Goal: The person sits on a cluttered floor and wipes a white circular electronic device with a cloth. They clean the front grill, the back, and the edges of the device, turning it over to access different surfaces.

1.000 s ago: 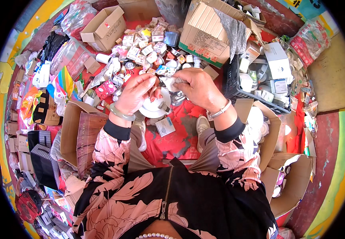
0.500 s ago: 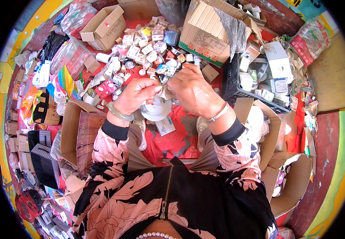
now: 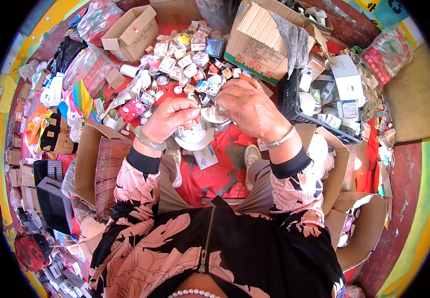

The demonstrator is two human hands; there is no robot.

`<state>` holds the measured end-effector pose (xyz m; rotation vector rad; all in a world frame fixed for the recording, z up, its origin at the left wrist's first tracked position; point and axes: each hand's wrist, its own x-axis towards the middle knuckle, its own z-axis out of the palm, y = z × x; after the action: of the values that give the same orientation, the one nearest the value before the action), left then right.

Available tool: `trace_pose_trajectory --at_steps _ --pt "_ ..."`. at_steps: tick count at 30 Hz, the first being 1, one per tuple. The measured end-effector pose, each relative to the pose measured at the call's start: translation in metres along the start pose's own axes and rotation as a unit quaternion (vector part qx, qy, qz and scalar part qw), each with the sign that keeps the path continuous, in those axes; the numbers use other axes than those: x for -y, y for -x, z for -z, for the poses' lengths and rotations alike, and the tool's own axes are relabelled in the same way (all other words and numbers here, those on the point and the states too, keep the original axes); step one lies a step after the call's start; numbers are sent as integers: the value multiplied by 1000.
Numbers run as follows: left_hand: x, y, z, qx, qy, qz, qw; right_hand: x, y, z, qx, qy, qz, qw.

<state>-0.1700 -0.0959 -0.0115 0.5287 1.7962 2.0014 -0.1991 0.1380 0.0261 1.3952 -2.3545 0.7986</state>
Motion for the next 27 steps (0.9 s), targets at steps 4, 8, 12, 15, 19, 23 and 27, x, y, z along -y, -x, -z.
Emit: trace_pose_trajectory --at_steps 4,8,12,15,19,23,27 --pt "2 -4 -4 34 14 7 999 3 -4 -7 -20 -34 -2 999" --pt "15 -8 -7 -1 38 -14 999 15 -7 -17 -17 -25 -18 999" --pt "6 -4 -7 -22 22 -19 999 4 -5 -12 -22 -29 11 999" --pt "6 -4 -5 -14 29 -27 999 -6 -2 -12 -24 -41 12 999" --pt "13 -3 -4 -25 140 -17 990 -11 5 -19 -16 -239 -155 958" --pt "16 -2 -3 -4 267 -24 963 -43 19 -33 -299 -630 -236 677" --pt "17 -2 -1 33 326 -49 944 -92 47 -13 -371 -729 -251 518"
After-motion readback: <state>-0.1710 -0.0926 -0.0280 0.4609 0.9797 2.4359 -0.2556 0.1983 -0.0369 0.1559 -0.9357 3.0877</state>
